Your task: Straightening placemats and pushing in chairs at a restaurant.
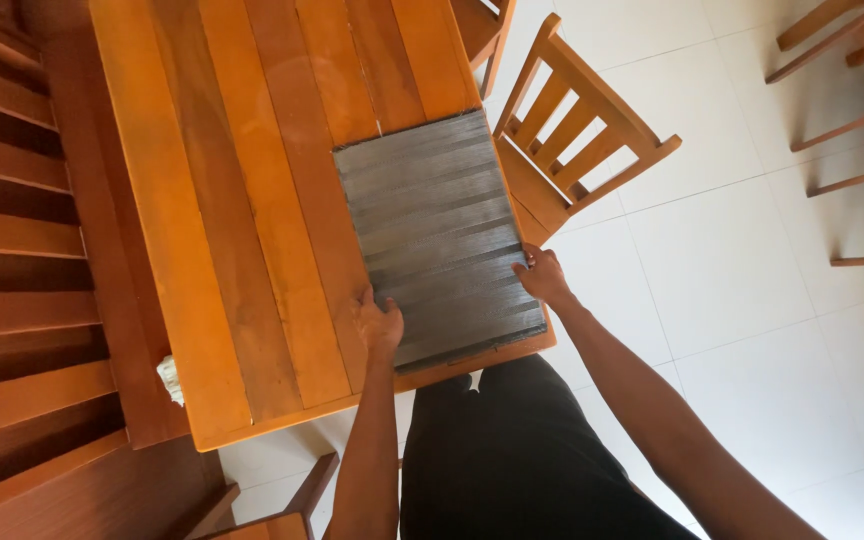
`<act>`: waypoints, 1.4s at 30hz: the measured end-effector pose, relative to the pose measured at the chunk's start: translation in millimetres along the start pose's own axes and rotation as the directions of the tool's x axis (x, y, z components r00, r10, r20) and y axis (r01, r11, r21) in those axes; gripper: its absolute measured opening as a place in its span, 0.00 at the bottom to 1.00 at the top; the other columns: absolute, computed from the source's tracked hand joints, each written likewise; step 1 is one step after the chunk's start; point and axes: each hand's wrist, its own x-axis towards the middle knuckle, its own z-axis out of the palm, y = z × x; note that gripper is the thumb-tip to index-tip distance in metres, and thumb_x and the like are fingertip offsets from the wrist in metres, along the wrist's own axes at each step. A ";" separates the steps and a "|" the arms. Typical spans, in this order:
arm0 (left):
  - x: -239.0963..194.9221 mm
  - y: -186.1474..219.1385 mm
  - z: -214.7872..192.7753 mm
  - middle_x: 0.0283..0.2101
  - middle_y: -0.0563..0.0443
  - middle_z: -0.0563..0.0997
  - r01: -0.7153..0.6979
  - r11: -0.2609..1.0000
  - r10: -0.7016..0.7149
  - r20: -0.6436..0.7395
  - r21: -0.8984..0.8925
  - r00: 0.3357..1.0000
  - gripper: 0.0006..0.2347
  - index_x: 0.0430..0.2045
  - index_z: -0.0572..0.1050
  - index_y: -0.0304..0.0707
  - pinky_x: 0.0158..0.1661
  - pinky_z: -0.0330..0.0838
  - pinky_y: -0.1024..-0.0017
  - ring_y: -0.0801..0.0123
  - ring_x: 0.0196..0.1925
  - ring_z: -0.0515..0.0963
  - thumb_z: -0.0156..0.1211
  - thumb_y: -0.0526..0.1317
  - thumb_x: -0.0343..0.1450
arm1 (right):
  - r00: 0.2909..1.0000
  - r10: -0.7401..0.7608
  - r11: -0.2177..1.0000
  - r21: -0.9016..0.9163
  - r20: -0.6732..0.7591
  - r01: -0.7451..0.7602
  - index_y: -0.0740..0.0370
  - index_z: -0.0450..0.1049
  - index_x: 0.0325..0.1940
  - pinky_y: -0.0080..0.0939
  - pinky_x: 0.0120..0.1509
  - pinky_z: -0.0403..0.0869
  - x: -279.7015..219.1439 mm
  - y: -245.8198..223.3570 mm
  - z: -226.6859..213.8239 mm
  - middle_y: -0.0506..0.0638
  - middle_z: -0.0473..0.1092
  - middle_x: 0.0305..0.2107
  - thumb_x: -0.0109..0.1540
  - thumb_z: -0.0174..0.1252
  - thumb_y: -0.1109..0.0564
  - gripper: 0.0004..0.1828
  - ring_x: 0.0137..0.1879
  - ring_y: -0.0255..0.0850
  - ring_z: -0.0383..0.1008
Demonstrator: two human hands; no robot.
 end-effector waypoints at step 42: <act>-191.3 396.0 181.9 0.44 0.40 0.76 0.094 0.922 -0.360 -0.746 -0.374 0.560 0.15 0.50 0.74 0.36 0.50 0.71 0.54 0.50 0.47 0.77 0.62 0.33 0.68 | 0.410 -0.667 0.716 0.384 0.622 0.583 0.58 0.72 0.61 0.35 0.41 0.76 203.7 -37.9 -269.0 0.45 0.72 0.32 0.66 0.59 0.59 0.18 0.36 0.32 0.72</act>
